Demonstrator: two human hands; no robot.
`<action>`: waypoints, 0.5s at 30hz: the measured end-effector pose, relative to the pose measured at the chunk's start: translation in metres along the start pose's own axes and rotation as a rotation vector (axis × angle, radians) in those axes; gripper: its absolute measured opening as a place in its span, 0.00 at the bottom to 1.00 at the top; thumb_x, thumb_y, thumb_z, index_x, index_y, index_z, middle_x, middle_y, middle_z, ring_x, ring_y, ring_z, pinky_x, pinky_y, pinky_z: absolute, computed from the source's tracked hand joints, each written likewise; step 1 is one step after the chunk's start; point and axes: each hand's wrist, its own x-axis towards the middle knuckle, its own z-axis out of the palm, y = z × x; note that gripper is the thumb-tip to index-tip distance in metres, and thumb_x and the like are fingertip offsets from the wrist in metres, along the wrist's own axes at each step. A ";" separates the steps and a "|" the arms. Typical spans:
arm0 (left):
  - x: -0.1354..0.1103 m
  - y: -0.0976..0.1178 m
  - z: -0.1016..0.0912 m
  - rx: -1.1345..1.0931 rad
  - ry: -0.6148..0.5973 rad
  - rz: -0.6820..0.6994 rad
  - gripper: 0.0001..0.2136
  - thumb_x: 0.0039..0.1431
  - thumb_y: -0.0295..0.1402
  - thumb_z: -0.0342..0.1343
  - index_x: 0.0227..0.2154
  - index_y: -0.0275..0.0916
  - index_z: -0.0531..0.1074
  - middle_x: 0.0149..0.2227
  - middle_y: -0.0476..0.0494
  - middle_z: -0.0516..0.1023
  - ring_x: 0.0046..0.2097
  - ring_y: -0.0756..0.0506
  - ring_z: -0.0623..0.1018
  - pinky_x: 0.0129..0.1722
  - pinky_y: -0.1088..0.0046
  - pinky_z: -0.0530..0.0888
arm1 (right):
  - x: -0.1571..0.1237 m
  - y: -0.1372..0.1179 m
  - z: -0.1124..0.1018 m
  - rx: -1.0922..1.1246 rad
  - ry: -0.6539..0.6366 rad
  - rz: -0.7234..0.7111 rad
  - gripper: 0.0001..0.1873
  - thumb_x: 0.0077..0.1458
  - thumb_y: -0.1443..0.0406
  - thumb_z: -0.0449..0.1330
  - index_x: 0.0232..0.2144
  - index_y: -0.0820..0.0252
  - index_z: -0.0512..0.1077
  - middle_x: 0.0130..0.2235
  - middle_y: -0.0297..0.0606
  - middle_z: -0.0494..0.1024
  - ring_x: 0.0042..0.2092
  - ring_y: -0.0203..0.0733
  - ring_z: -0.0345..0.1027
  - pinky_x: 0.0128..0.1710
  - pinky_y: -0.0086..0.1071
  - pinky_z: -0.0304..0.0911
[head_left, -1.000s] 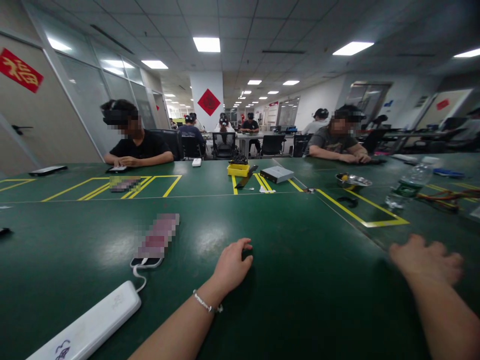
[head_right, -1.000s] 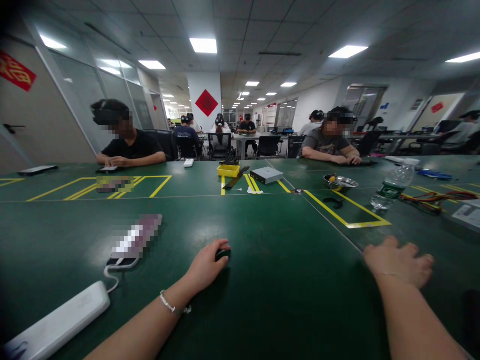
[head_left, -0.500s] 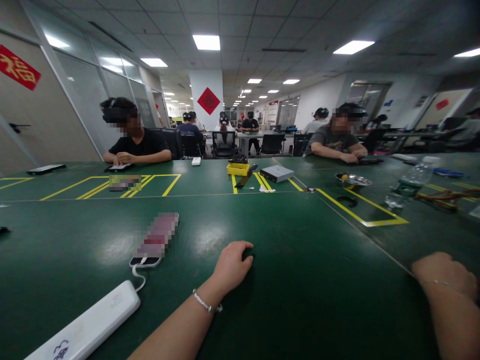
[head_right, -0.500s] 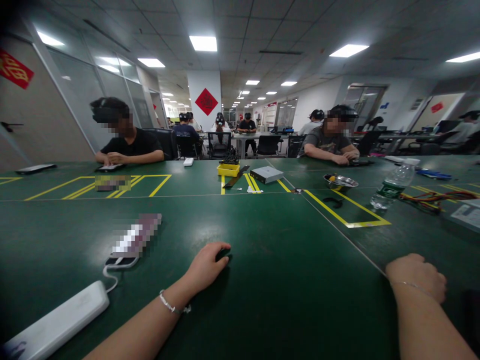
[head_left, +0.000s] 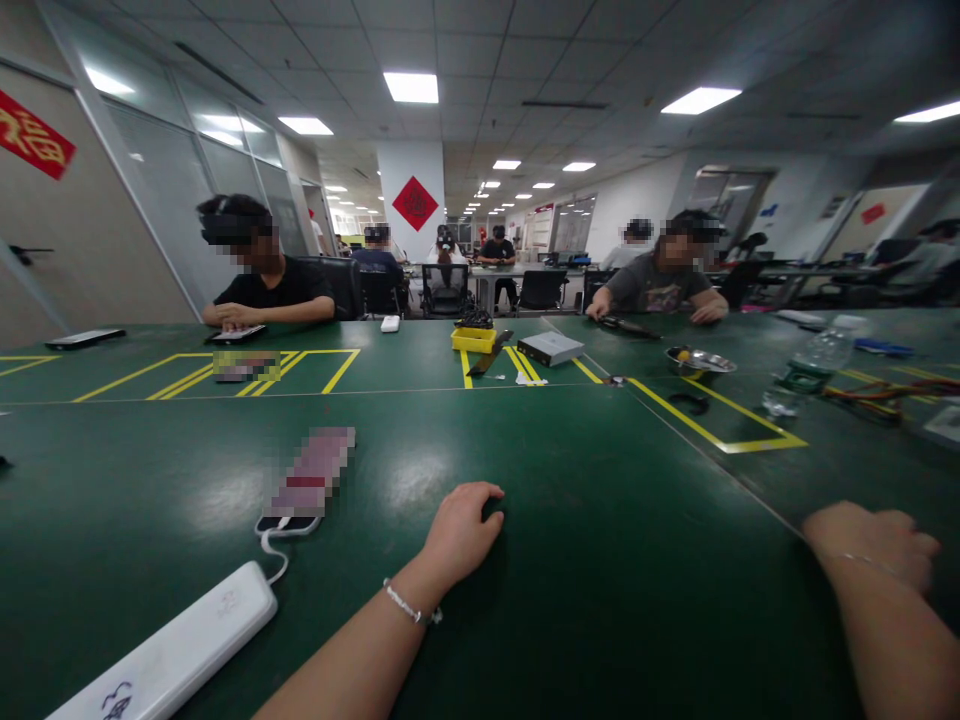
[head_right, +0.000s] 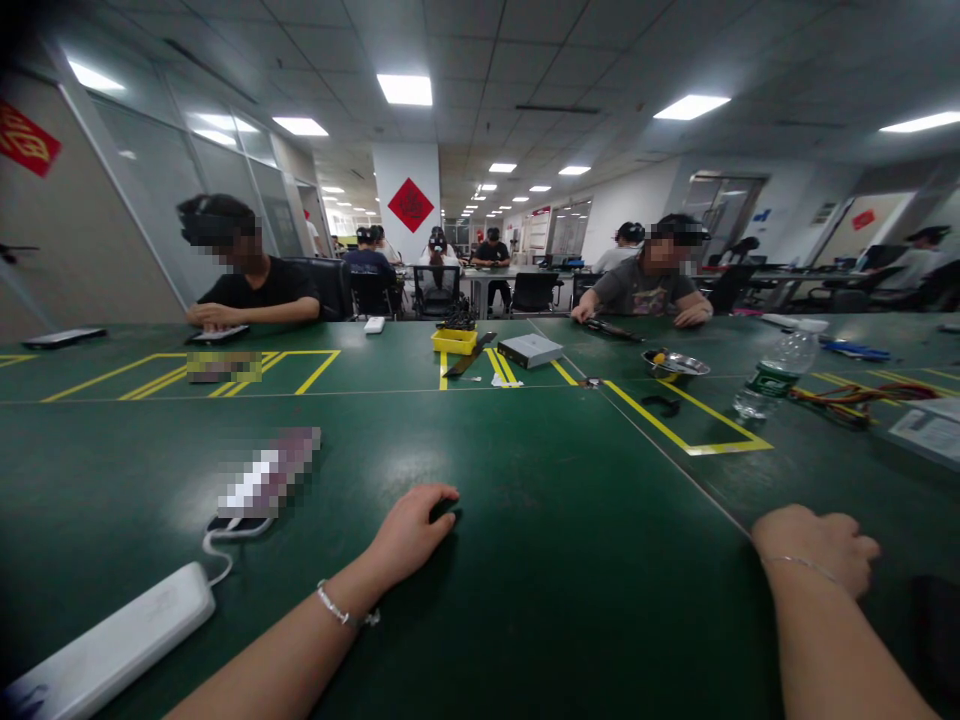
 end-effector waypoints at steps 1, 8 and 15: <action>0.000 0.000 0.000 0.001 -0.001 -0.001 0.12 0.50 0.31 0.50 0.40 0.44 0.68 0.43 0.47 0.72 0.47 0.44 0.69 0.48 0.64 0.63 | -0.006 -0.009 -0.005 0.005 -0.019 -0.017 0.26 0.43 0.63 0.49 0.44 0.73 0.68 0.42 0.73 0.60 0.47 0.63 0.55 0.30 0.47 0.52; 0.000 0.002 0.000 0.016 0.016 -0.015 0.12 0.49 0.33 0.52 0.39 0.43 0.67 0.41 0.46 0.73 0.45 0.43 0.70 0.45 0.65 0.65 | -0.112 -0.132 -0.018 0.409 -0.231 -0.582 0.16 0.46 0.61 0.48 0.33 0.62 0.71 0.37 0.44 0.69 0.40 0.45 0.62 0.40 0.37 0.57; -0.004 0.009 0.006 0.046 -0.002 0.012 0.14 0.47 0.37 0.55 0.38 0.42 0.65 0.34 0.47 0.75 0.37 0.45 0.73 0.36 0.71 0.67 | -0.249 -0.213 -0.009 0.998 -0.827 -0.710 0.07 0.45 0.63 0.52 0.30 0.59 0.66 0.28 0.32 0.68 0.30 0.34 0.62 0.33 0.30 0.60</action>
